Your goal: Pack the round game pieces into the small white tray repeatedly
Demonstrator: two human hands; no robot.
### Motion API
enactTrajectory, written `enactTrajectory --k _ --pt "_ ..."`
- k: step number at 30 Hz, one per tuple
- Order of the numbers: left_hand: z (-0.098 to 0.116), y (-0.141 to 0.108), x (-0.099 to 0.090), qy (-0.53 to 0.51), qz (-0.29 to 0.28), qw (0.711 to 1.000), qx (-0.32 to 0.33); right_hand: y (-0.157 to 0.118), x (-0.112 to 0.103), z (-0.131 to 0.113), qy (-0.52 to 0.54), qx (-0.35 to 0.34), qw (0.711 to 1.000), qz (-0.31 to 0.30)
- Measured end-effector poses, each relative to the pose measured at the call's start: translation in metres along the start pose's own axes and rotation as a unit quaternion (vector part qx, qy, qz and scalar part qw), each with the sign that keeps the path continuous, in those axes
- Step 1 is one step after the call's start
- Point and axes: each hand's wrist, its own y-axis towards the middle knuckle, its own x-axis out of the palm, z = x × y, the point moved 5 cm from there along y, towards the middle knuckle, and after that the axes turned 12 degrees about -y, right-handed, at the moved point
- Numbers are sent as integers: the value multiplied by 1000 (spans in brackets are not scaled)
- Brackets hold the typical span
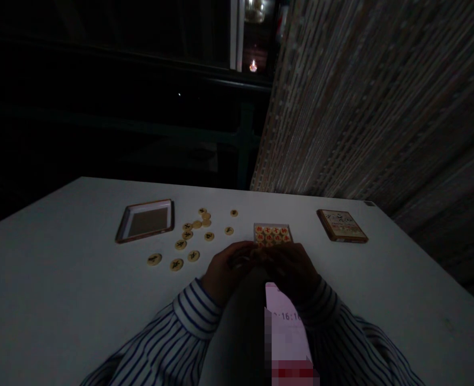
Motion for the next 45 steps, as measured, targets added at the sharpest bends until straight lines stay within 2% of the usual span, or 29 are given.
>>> enactTrajectory --k 10,15,31,45 --pt "0 0 4 -51 -13 998 -19 0 2 0 33 13 999 -25" --pt "2 0 5 -58 1 997 -46 0 -2 0 35 14 999 -2" --pt "-6 1 1 -41 31 997 -63 -3 4 -3 43 11 999 -27" --pt "3 1 3 15 47 997 -59 -2 2 -3 35 10 999 -26"
